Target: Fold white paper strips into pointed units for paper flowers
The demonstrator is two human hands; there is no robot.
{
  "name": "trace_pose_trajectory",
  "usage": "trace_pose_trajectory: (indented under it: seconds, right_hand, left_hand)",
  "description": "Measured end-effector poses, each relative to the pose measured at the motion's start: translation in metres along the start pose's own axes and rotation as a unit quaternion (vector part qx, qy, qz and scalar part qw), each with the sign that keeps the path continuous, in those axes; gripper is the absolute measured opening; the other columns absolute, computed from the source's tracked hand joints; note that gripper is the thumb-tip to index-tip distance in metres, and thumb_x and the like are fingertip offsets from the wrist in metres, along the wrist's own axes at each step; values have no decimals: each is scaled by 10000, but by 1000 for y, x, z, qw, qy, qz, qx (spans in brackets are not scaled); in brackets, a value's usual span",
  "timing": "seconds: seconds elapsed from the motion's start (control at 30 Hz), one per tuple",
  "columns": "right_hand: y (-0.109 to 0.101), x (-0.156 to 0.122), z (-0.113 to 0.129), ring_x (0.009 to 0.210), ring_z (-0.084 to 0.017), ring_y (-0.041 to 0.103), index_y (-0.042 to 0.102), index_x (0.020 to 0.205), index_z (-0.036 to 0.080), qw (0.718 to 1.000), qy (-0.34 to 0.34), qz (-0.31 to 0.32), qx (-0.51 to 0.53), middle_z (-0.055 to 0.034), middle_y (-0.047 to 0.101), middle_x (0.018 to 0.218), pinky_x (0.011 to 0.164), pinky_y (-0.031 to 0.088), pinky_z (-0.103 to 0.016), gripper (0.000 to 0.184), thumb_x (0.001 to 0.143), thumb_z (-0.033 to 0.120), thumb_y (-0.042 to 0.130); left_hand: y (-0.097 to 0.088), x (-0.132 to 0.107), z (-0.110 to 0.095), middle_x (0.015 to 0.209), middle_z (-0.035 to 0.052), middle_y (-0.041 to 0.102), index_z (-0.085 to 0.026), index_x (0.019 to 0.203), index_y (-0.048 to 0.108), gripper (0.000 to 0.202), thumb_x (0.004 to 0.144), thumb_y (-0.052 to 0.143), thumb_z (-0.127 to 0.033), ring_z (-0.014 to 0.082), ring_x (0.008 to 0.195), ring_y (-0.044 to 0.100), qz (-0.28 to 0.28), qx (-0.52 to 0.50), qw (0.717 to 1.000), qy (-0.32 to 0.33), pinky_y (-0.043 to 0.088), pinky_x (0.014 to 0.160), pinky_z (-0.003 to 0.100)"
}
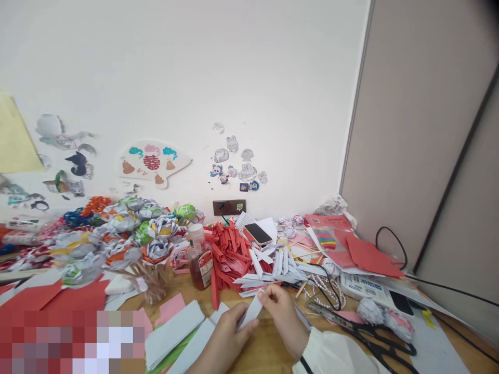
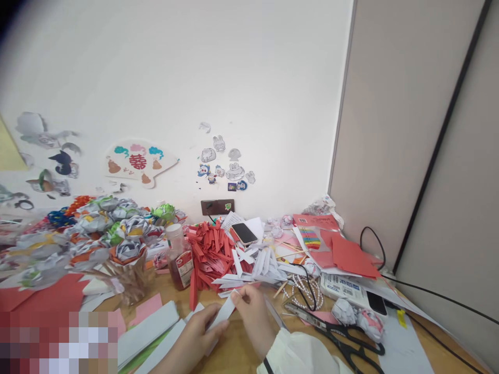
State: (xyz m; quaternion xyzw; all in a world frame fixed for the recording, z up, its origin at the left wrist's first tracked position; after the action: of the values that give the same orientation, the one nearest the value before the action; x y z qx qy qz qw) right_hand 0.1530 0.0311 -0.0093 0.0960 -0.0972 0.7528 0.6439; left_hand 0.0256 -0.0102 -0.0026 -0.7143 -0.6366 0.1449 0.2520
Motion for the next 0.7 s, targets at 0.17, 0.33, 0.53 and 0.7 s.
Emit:
trace_pose_trajectory:
  seconds: [0.17,0.33,0.53,0.7]
  right_hand:
    - [-2,3,-6,527,-103,365,431,559,164,1000,6,-9,-2,41,396,537,520,297,-220,289,707,397,515]
    - [-3,3,-7,527,-101,364,433,556,161,1000,8,-21,0,39,399,534,521,300,-219,301,705,409,518]
    - [-4,4,-6,506,-100,356,426,526,165,1000,4,-25,-1,42,388,503,505,291,-221,326,685,427,537]
    - [-6,5,-4,531,-105,369,442,540,161,999,-4,-38,1,31,414,527,522,310,-224,316,688,422,540]
  left_hand:
    - [8,2,11,512,-38,542,-173,698,448,198,708,466,-370,102,352,479,61,-122,988,-77,335,357,200]
    - [10,2,12,540,-33,583,-168,697,454,276,710,462,-444,82,338,505,72,-161,981,-81,308,327,167]
    - [8,1,8,458,-42,563,-163,626,434,341,714,454,-492,64,286,474,80,-177,977,-84,241,301,149]
    - [5,3,15,333,-75,496,-195,593,382,373,693,437,-550,49,188,324,45,-160,978,-125,122,242,165]
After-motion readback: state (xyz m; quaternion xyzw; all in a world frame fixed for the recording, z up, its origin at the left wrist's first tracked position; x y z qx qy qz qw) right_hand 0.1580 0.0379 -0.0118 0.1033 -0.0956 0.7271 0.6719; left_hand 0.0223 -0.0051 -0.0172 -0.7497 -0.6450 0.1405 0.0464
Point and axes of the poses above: each hand's wrist, its own x-axis towards the middle knuckle, its own y-axis out of the palm, z = x × y, the point moved 2 cm from there along x, towards the middle knuckle
